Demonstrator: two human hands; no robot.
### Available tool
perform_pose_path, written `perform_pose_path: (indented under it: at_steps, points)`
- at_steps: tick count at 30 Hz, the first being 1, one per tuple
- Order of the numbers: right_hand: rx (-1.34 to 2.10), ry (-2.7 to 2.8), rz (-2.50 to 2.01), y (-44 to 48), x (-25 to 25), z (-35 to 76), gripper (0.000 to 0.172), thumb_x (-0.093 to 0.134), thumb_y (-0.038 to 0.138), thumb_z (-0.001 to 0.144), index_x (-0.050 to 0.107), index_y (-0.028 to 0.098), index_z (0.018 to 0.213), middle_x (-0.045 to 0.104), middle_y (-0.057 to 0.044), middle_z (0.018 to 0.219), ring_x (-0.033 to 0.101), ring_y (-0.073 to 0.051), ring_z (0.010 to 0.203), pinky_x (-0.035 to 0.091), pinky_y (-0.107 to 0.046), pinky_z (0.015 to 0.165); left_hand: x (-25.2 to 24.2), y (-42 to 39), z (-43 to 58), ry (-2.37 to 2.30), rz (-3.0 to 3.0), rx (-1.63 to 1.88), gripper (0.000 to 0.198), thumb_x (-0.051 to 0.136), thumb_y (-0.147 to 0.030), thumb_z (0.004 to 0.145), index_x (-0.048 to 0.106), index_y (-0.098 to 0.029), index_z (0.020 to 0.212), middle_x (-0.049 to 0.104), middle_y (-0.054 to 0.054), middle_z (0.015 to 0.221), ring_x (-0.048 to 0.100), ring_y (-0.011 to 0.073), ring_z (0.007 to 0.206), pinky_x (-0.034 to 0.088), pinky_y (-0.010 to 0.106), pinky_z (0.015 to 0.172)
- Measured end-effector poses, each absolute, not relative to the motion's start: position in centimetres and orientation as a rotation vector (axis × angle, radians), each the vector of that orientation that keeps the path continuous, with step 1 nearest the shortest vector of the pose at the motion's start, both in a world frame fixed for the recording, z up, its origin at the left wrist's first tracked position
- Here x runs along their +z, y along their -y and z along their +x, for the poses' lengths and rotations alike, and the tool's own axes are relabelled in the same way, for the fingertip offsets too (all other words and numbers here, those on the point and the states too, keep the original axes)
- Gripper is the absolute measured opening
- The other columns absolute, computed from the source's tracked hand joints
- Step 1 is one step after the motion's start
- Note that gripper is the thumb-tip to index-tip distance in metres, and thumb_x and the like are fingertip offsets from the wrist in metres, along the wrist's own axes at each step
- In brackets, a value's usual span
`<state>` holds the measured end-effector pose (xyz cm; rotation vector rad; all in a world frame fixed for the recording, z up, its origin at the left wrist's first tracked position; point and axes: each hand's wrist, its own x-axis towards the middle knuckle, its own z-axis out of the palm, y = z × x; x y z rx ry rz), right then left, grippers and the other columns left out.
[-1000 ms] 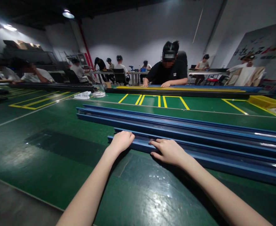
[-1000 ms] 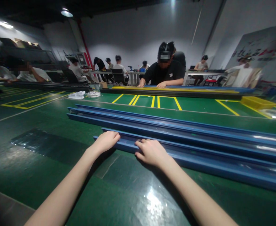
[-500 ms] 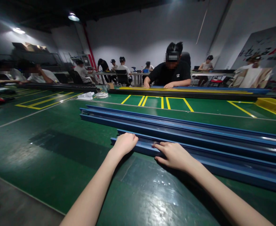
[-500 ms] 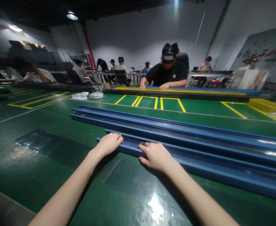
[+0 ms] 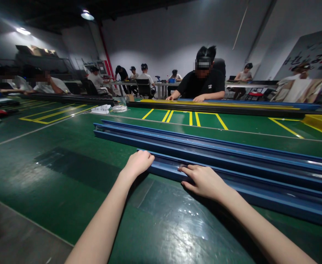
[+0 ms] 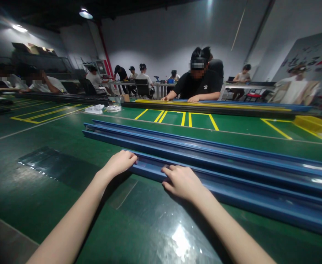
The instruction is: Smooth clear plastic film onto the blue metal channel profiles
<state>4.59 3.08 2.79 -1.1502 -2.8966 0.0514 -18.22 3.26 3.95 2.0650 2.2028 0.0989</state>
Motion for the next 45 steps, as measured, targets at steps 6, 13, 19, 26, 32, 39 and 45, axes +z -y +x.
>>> perform_pose_path:
  at_steps: [6, 13, 19, 26, 32, 39, 45]
  points:
    - [0.021, 2.889, -1.148, -3.1, 2.7, 4.6, 0.044, 0.035, 0.04, 0.081, 0.045, 0.021, 0.119, 0.059, -0.008, 0.098, 0.056, -0.019, 0.087, 0.039, -0.028, 0.068, 3.8, -3.5, -19.8, -2.247, 1.958, 0.163, 0.036, 0.032, -0.03, 0.074, 0.066, -0.018, 0.073, 0.066, 0.009, 0.077, 0.06, 0.0207, 0.076, 0.043, 0.027, 0.067]
    - [0.171, 2.889, -1.166, -3.2, 3.1, 4.6, 0.042, 0.039, 0.038, 0.079, 0.049, 0.021, 0.116, 0.058, -0.008, 0.103, 0.055, -0.019, 0.092, 0.038, -0.027, 0.075, 3.5, -3.8, -20.4, -2.205, 1.907, 0.229, 0.034, 0.034, -0.03, 0.072, 0.066, -0.021, 0.07, 0.066, 0.006, 0.074, 0.06, 0.0193, 0.076, 0.043, 0.024, 0.066]
    - [0.273, 2.864, -1.152, -3.5, 3.2, 4.8, 0.04, 0.039, 0.041, 0.079, 0.052, 0.021, 0.111, 0.057, -0.007, 0.104, 0.055, -0.02, 0.09, 0.039, -0.028, 0.075, 3.2, -3.9, -20.7, -2.186, 1.882, 0.257, 0.035, 0.033, -0.029, 0.072, 0.066, -0.021, 0.068, 0.067, 0.005, 0.073, 0.06, 0.0186, 0.075, 0.043, 0.024, 0.067]
    - [0.425, 2.844, -1.113, -3.8, 3.3, 4.8, 0.034, 0.038, 0.039, 0.081, 0.057, 0.021, 0.104, 0.058, -0.007, 0.102, 0.054, -0.018, 0.091, 0.039, -0.027, 0.078, 2.9, -4.2, -21.2, -2.263, 1.813, 0.227, 0.035, 0.033, -0.03, 0.075, 0.066, -0.021, 0.071, 0.067, 0.005, 0.08, 0.061, 0.018, 0.077, 0.044, 0.024, 0.065]
    - [0.446, 2.824, -1.115, -4.0, 3.2, 4.7, 0.034, 0.039, 0.038, 0.08, 0.057, 0.02, 0.104, 0.058, -0.007, 0.102, 0.054, -0.019, 0.091, 0.039, -0.027, 0.077, 3.1, -4.0, -21.7, -2.459, 1.668, 0.226, 0.037, 0.03, -0.031, 0.078, 0.064, -0.018, 0.078, 0.065, 0.011, 0.087, 0.061, 0.0228, 0.08, 0.045, 0.029, 0.064]
    - [0.419, 2.833, -1.104, -4.0, 3.0, 4.8, 0.034, 0.039, 0.039, 0.08, 0.057, 0.02, 0.102, 0.059, -0.007, 0.099, 0.055, -0.019, 0.087, 0.038, -0.027, 0.073, 4.0, -3.4, -21.0, -2.776, 1.567, 0.388, 0.034, 0.031, -0.027, 0.079, 0.056, -0.013, 0.098, 0.061, 0.014, 0.097, 0.054, 0.0298, 0.094, 0.038, 0.044, 0.078]
    - [0.423, 2.815, -1.079, -4.0, 2.9, 4.8, 0.033, 0.039, 0.039, 0.08, 0.058, 0.021, 0.099, 0.059, -0.007, 0.097, 0.054, -0.018, 0.086, 0.038, -0.026, 0.073, 3.6, -3.4, -18.6, -2.476, 2.079, 0.704, 0.026, 0.035, -0.027, 0.081, 0.056, -0.019, 0.094, 0.059, 0.006, 0.1, 0.049, 0.022, 0.096, 0.037, 0.035, 0.08]
